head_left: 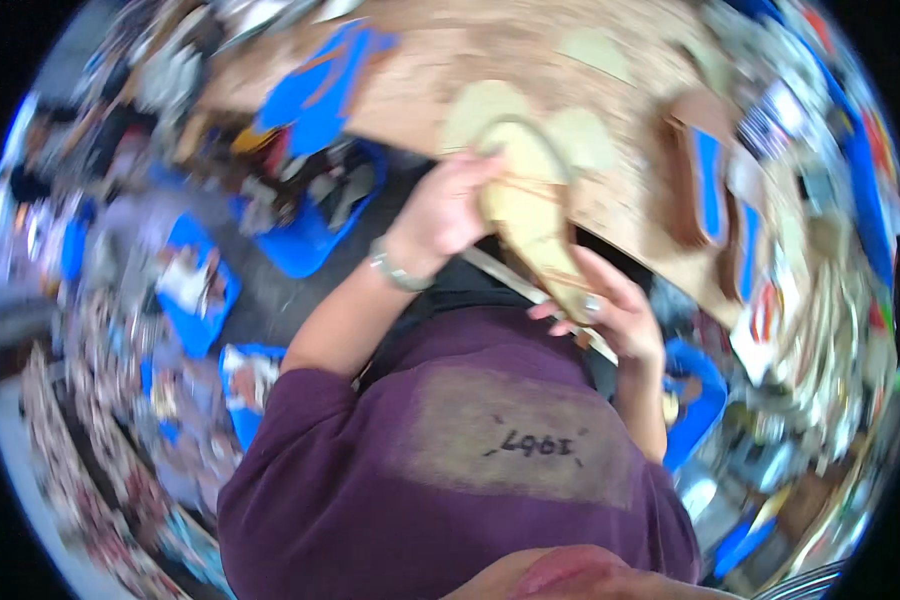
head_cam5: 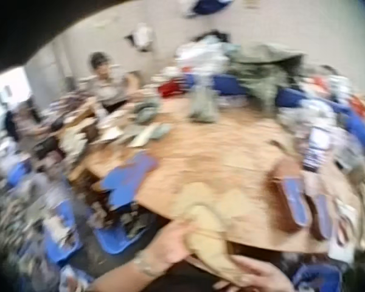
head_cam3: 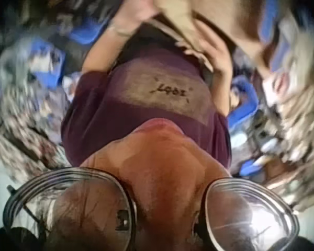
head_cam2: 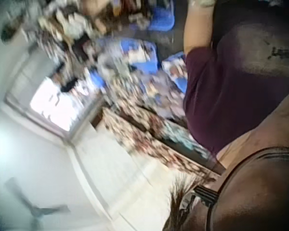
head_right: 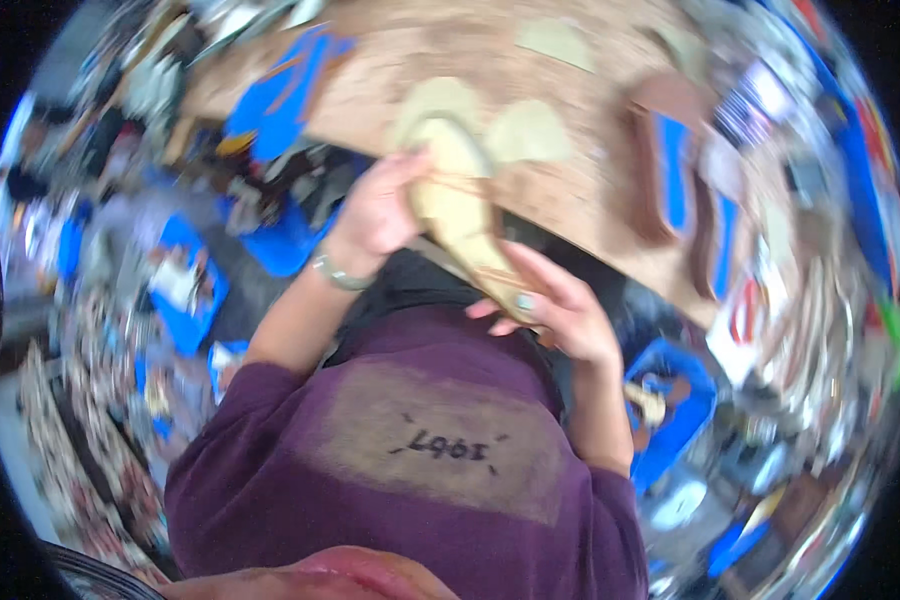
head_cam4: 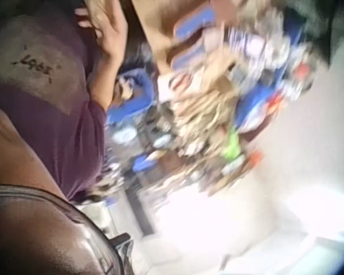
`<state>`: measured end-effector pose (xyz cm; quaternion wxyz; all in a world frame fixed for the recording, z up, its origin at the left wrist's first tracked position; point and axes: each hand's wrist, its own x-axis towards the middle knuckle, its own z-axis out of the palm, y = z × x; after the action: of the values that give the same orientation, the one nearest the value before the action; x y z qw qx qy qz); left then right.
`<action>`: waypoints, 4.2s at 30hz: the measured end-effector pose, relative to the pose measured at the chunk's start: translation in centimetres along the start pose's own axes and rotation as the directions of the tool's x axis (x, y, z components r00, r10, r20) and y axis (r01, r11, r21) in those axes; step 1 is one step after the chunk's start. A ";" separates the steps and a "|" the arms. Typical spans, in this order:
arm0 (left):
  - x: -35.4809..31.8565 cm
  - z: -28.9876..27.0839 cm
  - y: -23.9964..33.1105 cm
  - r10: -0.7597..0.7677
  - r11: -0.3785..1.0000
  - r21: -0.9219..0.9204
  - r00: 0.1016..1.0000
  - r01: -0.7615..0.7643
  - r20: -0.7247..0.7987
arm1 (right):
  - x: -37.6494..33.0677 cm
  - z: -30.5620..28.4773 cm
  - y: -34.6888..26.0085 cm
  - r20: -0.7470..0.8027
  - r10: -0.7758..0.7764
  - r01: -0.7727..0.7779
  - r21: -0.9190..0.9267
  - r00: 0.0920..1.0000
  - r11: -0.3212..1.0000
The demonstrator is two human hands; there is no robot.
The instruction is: The person assembles slipper soles by peeling protective paper from adhesive surfaces and pressing them onto brown slipper bases. They stack the assembled units, bundle them with a rubber band, and place the bundle into a blue bin.
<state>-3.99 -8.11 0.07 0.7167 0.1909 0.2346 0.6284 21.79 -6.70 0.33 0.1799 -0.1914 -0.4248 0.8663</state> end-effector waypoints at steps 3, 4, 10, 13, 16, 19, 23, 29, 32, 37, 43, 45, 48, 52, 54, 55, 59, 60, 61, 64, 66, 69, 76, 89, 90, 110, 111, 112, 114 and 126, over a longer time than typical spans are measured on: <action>1.0 -1.1 0.6 -0.030 0.999 0.023 0.999 0.029 0.044 | 0.4 1.0 0.0 -0.063 -0.040 0.031 -0.133 0.997 0.991; 1.4 -1.0 -0.3 -0.002 0.990 0.142 1.000 0.000 0.014 | -0.5 0.8 -0.9 -0.094 -0.056 0.041 -0.161 0.994 0.986; 2.4 -1.0 -0.5 -0.043 0.991 0.134 0.995 0.031 0.093 | -3.3 -2.5 -5.2 -0.218 -0.889 -0.129 -0.975 0.402 0.181; 1.9 -1.5 -0.7 -0.051 0.964 0.264 0.995 0.028 0.081 | -5.6 -6.9 -7.4 -0.151 -0.962 -0.637 -0.770 0.229 -0.031; 1.2 -1.8 -0.7 -0.040 0.943 0.332 0.997 0.018 0.061 | -7.7 -10.3 -6.7 -0.260 -0.937 -0.788 -0.616 0.232 -0.024; 0.7 -1.9 -0.4 -0.029 0.948 0.316 1.000 0.028 0.000 | -8.2 -11.6 -6.2 -0.338 -0.912 -0.802 -0.597 0.234 0.016; 0.7 -2.2 -0.9 -0.034 0.930 0.365 0.999 0.040 -0.023 | -8.1 -12.1 -5.2 -0.403 -0.874 -0.732 -0.676 0.272 0.084; 0.8 -1.9 -1.6 -0.034 0.919 0.392 0.999 0.048 -0.043 | -7.6 -12.1 -5.5 -0.420 -0.863 -0.751 -0.656 0.281 0.076; 1.1 -1.7 -1.9 -0.043 0.917 0.396 0.999 0.053 -0.034 | -7.6 -12.1 -5.4 -0.403 -0.858 -0.760 -0.650 0.319 0.023; 1.3 -1.3 -1.8 -0.073 0.898 0.433 0.997 0.078 -0.028 | -7.6 -11.6 -5.1 -0.393 -0.865 -0.780 -0.626 0.313 0.002; 0.4 -2.2 -1.4 -0.027 0.900 0.434 0.999 0.042 -0.039 | -9.8 -14.1 -5.9 -0.596 -0.762 -0.579 -0.724 0.253 0.374; 0.3 -2.2 -1.5 -0.027 0.901 0.431 0.998 0.047 -0.052 | -11.1 -15.4 -6.1 -0.724 -0.662 -0.070 -0.683 0.192 0.727; 0.3 -2.3 -1.8 -0.030 0.903 0.426 0.998 0.049 -0.052 | -13.4 -15.7 -7.0 -0.791 -0.567 0.403 -0.454 0.229 0.795; 0.5 -2.0 -2.1 -0.043 0.904 0.425 0.999 0.051 -0.028 | -14.3 -15.6 -7.6 -0.793 -0.562 0.479 -0.409 0.234 0.777; 0.6 -1.9 -2.4 -0.049 0.906 0.419 0.999 0.051 -0.016 | -13.2 -14.4 -7.4 -0.774 -0.624 0.306 -0.573 0.103 0.761; 0.6 -1.9 -2.4 -0.050 0.905 0.423 0.999 0.053 -0.017 | -12.8 -14.9 -6.7 -0.746 -0.663 0.166 -0.647 0.064 0.744; 0.7 -1.9 -2.7 -0.062 0.900 0.431 0.998 0.063 -0.017 | -10.1 -14.8 -4.6 -0.435 -0.877 -0.525 -0.805 0.205 0.277; 0.6 -1.9 -2.6 -0.060 0.901 0.429 0.998 0.061 -0.015 | -9.8 -15.0 -4.2 -0.482 -0.852 -0.505 -0.798 0.205 0.329; 0.6 -1.9 -2.5 -0.060 0.900 0.432 0.998 0.062 -0.017 | -10.0 -15.1 -4.2 -0.586 -0.797 -0.316 -0.791 0.146 0.524; 0.5 -2.0 -2.3 -0.064 0.896 0.439 0.998 0.066 -0.020 | -11.4 -15.9 -4.9 -0.761 -0.640 0.290 -0.593 0.102 0.751; 0.3 -2.4 -2.3 -0.059 0.895 0.440 0.998 0.066 -0.029 | -12.6 -16.6 -5.4 -0.808 -0.567 0.528 -0.415 0.160 0.741; 0.2 -2.5 -2.6 -0.059 0.910 0.409 0.998 0.065 -0.027 | -13.3 -16.6 -5.5 -0.826 -0.503 0.626 -0.256 0.254 0.737; 0.5 -2.2 -2.9 -0.089 0.908 0.409 0.996 0.092 -0.026 | -10.0 -15.0 -4.9 -0.322 -0.934 -0.501 -0.840 0.154 0.207; 0.5 -2.5 -2.9 -0.095 0.909 0.406 0.995 0.094 -0.017 | -10.6 -14.3 -5.9 -0.770 -0.637 0.269 -0.608 0.031 0.747; 0.4 -2.5 -2.8 -0.095 0.908 0.407 0.995 0.096 -0.022 | -10.3 -14.6 -5.6 -0.723 -0.689 0.169 -0.675 0.039 0.718; -0.7 -4.6 4.6 0.543 -0.332 0.926 0.766 -0.180 0.344 | 10.1 1.5 -4.2 0.188 -0.760 0.166 -0.980 0.622 -0.106; -1.1 -5.4 6.8 0.606 -0.509 0.856 0.671 -0.087 0.428 | 10.8 1.8 -4.0 0.198 -0.760 0.192 -0.977 0.619 -0.098; -1.3 -6.2 8.9 0.593 -0.585 0.811 0.676 -0.012 0.437 | 11.0 1.8 -3.9 0.180 -0.760 0.196 -0.978 0.624 -0.071; -2.9 -6.6 11.6 0.569 -0.699 0.636 0.793 0.326 0.218 | 11.1 1.5 -3.4 0.141 -0.760 0.199 -0.980 0.635 -0.016; -2.2 -10.3 16.2 0.696 0.446 0.848 0.707 -0.286 -0.128 | 8.3 0.4 -2.6 0.033 -0.802 0.152 -0.986 0.596 0.073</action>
<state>-23.30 -8.23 1.12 0.2583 0.3868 0.5754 0.6727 14.77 -1.53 1.18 0.4339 -0.3266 -0.8097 0.2224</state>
